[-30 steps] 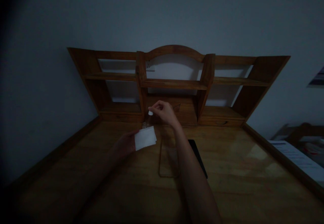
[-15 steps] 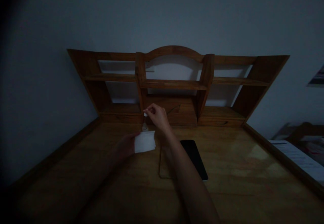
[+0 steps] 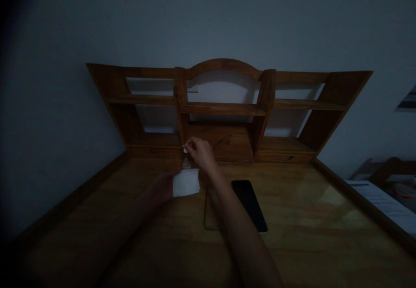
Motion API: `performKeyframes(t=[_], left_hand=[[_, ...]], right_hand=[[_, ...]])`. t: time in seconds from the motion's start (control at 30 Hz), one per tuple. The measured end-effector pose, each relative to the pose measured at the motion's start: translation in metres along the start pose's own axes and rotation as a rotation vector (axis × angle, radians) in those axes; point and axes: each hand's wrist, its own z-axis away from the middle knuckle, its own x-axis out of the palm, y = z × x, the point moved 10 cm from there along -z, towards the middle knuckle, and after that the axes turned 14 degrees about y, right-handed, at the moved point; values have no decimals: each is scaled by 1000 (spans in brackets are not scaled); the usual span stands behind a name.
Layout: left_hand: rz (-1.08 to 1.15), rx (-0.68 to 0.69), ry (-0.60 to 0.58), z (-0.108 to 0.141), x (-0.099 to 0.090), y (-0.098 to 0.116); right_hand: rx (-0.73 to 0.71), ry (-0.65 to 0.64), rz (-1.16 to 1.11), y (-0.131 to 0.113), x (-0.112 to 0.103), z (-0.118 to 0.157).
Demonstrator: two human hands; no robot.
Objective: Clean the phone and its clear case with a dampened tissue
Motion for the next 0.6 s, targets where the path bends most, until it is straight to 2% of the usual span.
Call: performKeyframes(t=[0.3,0.6], left_hand=[[10,21,25,-3,-4,1],[5,15,11,-1,-1,1]], right_hand=[[-14,-101,101,8,26,15],[10,-175,169,17,34,20]])
